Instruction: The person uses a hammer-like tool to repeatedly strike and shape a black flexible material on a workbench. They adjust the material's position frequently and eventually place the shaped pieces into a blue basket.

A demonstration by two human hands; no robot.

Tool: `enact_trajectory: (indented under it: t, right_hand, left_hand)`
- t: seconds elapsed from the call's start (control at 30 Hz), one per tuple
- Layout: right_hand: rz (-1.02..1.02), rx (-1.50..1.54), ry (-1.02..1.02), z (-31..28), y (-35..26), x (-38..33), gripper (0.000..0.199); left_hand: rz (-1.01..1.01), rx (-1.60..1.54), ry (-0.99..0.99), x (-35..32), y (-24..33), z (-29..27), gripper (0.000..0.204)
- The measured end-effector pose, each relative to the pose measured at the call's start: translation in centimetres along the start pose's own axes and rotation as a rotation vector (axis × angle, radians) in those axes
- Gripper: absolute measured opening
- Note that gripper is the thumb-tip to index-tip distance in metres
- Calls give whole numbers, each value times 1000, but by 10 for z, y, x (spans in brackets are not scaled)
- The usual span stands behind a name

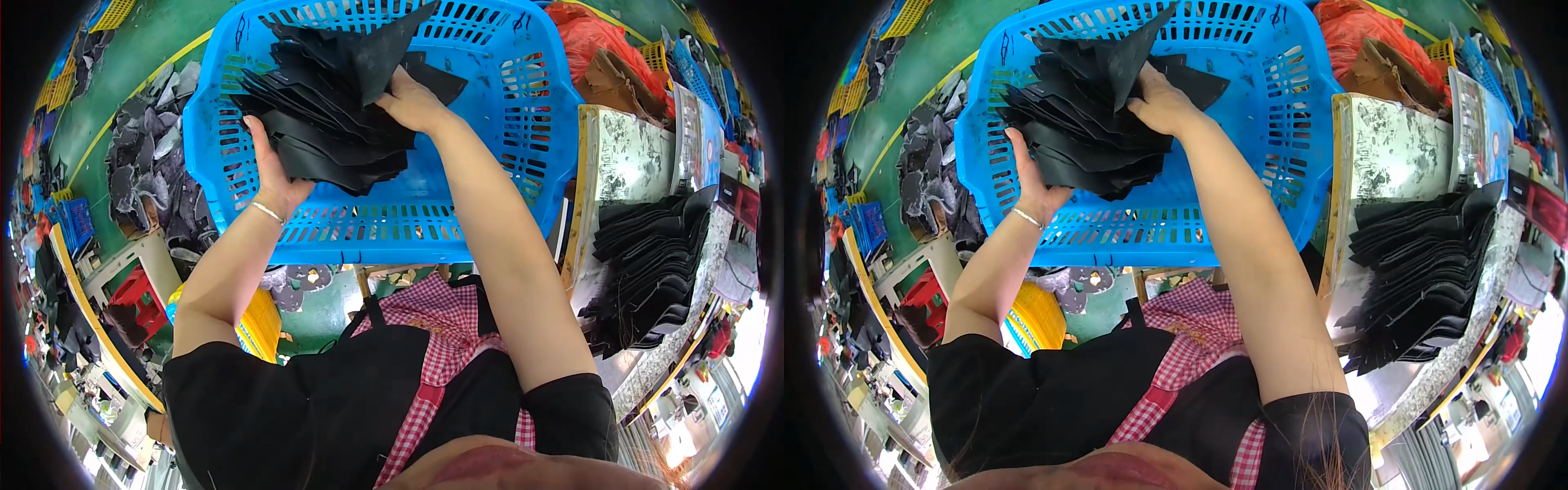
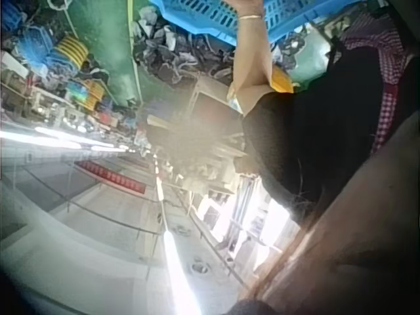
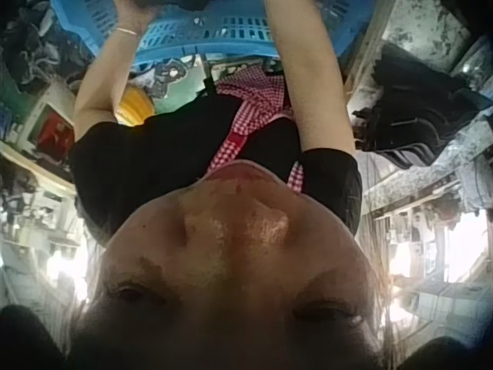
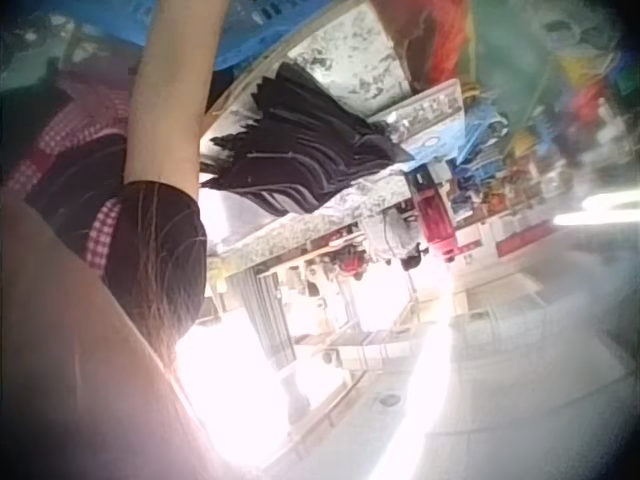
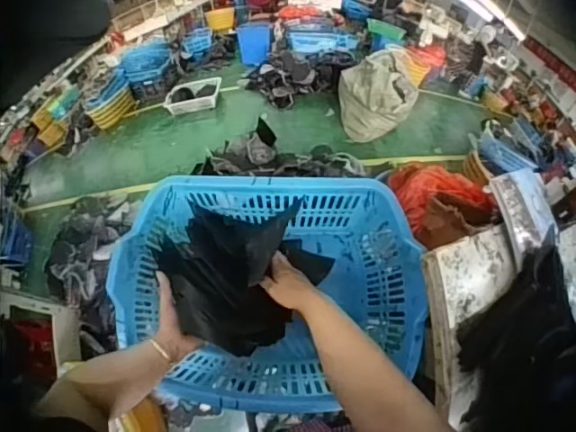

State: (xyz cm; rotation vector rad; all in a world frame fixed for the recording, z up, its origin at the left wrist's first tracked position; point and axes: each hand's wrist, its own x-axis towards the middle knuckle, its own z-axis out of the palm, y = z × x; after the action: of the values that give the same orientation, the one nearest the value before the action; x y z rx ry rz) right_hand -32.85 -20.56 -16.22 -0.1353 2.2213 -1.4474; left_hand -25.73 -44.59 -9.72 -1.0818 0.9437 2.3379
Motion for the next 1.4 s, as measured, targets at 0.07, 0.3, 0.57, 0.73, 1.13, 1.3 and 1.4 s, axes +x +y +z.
enact_trajectory:
  t: [0.07, 0.3, 0.57, 0.73, 1.13, 1.3, 1.4]
  right_hand:
    - [-58, -195, 0, 8, 8, 8, 70]
    - [47, 224, -106, 18, 19, -21, 65]
    - [-74, 321, 107, 3, 19, -125, 60]
    - [-334, 277, 428, -42, -21, -211, 59]
    - [-954, 381, 1187, -64, -61, -446, 52]
    - [-898, 875, 1459, -11, -25, -553, 53]
    - [-523, 1402, 1576, 5, -19, -581, 52]
  left_hand:
    - [-12, 44, 19, 6, 6, -4, 117]
    - [-21, 183, -276, -28, 11, 11, 122]
    - [403, 628, -761, -104, -59, 66, 134]
    - [622, 765, -792, -152, -102, 66, 132]
    - [651, 1142, -1590, -324, -150, 177, 90]
    - [1192, 1710, -1838, -315, -282, 272, 93]
    - [1278, 1920, -1479, -305, -385, 263, 97]
